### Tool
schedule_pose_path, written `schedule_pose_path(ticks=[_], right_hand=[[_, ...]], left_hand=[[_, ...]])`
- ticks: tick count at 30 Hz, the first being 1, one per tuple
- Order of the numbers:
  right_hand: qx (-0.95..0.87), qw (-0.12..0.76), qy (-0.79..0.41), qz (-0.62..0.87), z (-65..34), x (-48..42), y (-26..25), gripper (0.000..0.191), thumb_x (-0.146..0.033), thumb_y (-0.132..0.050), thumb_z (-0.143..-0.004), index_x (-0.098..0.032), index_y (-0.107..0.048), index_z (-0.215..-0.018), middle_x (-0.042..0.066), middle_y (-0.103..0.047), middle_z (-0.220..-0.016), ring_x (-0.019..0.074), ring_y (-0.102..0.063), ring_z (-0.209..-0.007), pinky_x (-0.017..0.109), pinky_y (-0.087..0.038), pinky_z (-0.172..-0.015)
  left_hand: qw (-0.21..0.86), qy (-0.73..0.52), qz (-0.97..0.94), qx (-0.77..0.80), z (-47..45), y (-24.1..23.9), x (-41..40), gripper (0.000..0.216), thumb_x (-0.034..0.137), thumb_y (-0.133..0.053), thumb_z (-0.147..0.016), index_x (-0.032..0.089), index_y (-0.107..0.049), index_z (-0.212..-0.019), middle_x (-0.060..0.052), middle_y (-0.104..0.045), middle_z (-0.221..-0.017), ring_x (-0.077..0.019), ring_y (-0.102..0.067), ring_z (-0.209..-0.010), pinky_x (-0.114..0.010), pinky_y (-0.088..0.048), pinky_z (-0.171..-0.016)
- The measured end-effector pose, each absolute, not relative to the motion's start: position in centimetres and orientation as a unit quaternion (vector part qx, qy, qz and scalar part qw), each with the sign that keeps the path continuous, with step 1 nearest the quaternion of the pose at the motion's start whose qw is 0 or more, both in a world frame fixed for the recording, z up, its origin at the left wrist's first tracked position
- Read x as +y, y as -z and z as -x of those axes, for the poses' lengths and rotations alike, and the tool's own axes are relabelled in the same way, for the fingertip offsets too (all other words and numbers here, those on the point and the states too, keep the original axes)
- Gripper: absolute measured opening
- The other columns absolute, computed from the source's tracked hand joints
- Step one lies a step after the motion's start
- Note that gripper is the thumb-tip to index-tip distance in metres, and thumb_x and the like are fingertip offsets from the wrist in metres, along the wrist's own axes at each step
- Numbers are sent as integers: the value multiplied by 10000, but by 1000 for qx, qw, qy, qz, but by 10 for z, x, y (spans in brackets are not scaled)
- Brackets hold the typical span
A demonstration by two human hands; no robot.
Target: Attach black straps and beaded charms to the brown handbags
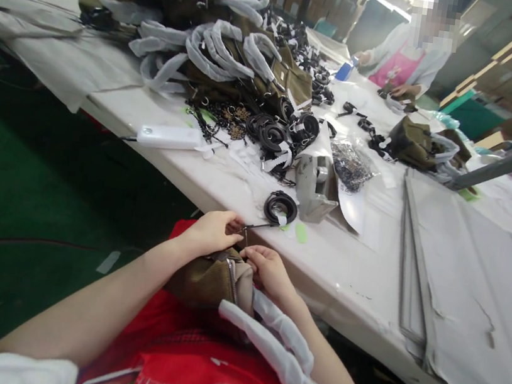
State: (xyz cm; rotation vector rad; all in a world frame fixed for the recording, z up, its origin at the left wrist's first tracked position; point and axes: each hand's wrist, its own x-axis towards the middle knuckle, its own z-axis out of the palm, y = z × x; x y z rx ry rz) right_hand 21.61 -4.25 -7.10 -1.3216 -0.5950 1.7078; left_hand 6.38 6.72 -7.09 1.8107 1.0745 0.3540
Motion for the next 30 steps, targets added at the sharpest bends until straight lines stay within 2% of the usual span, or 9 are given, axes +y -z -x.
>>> schedule_pose_path(ticks=[6, 14, 22, 30], right_hand=[[-247, 398, -709, 528, -225, -31, 79, 298, -440, -707, -748, -151, -644, -792, -110, -410, -436, 43, -215, -336, 234, -81, -362], [-303, 385, -676, 551, -227, -19, 66, 236, -391, -691, -765, -157, -666, -776, -95, -418, -471, 55, -236, -399, 228, -142, -416], [-302, 396, -655, 569, -224, -24, 50, 209, -372, -659, -769, -163, -661, -761, -88, -404, -475, 71, -269, -437, 236, -177, -448], [-308, 389, -655, 570, -226, -20, 49, 207, -366, -639, -768, -159, -652, -767, -93, -400, -468, 66, -258, -414, 244, -160, -442]], left_hand=[[525, -143, -708, 450, -67, 80, 72, 238, 217, -682, -687, 182, -719, -920, -38, -756, -814, -207, -714, -769, -297, -568, -732], [622, -136, -628, 447, -64, 76, 76, 372, 259, -710, -661, 116, -740, -1002, -45, -735, -754, -187, -695, -702, -274, -543, -636], [655, -160, -582, 455, -63, 72, 80, 398, 290, -741, -634, 115, -750, -991, -64, -763, -856, -201, -700, -808, -299, -546, -741], [692, -155, -548, 443, -63, 68, 83, 415, 323, -797, -574, 127, -764, -939, -61, -772, -839, -205, -700, -789, -310, -542, -746]])
